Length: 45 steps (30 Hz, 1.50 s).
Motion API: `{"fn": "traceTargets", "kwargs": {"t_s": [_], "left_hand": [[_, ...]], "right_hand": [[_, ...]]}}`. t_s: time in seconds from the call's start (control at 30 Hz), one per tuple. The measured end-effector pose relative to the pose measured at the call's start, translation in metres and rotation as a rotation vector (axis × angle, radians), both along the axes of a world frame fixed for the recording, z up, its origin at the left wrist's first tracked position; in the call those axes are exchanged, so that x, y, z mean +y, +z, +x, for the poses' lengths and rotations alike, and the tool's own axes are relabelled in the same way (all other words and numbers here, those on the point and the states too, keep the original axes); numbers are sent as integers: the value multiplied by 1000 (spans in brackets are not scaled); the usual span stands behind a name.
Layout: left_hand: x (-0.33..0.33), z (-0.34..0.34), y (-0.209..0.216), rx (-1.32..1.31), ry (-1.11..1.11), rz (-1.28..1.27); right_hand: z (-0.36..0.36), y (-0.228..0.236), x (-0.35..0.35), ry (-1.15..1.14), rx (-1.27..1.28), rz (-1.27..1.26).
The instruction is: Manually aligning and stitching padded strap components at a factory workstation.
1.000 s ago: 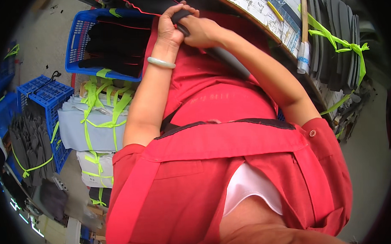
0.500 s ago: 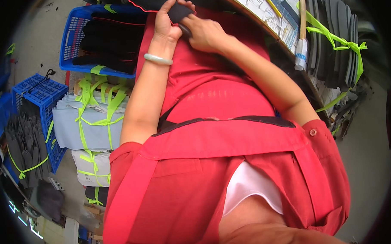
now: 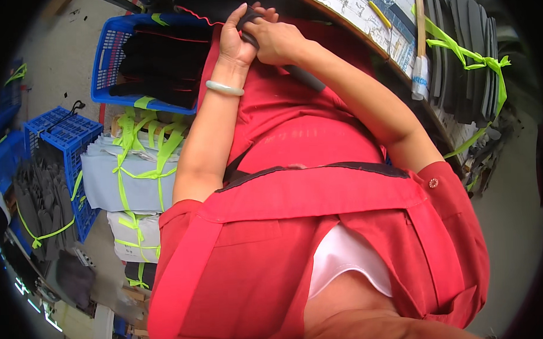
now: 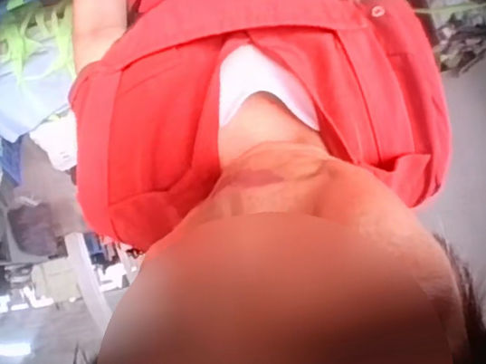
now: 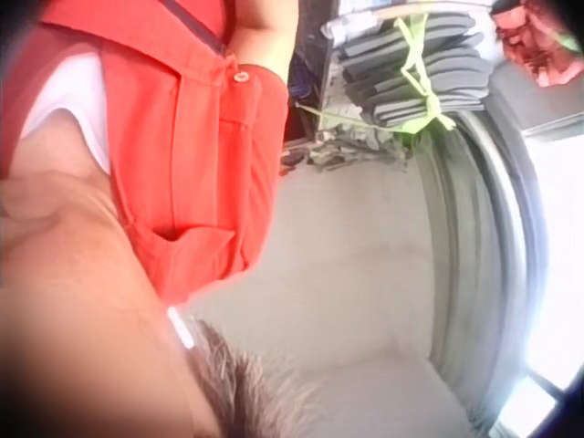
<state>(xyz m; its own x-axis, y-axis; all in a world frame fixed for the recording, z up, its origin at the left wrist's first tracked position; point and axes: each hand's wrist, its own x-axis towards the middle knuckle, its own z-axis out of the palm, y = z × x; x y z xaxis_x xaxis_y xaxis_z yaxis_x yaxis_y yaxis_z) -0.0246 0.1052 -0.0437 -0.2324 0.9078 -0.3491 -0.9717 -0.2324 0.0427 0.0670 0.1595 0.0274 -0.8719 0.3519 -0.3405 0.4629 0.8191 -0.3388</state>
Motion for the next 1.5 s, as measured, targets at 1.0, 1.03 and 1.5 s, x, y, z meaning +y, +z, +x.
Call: {"fn": "traceTargets", "kwargs": {"t_s": [1.0,1.03,1.5], "left_hand": [[7,-2,-7,7,-3,31],[7,-2,-6,-21,-18,23],[-2,7,3,10,-7,-1]], "right_hand": [[-4,13,1,-20,-229,-55],[0,6,1,-7,-158,-80],[35,9,-8,-8,33,-43]]}}
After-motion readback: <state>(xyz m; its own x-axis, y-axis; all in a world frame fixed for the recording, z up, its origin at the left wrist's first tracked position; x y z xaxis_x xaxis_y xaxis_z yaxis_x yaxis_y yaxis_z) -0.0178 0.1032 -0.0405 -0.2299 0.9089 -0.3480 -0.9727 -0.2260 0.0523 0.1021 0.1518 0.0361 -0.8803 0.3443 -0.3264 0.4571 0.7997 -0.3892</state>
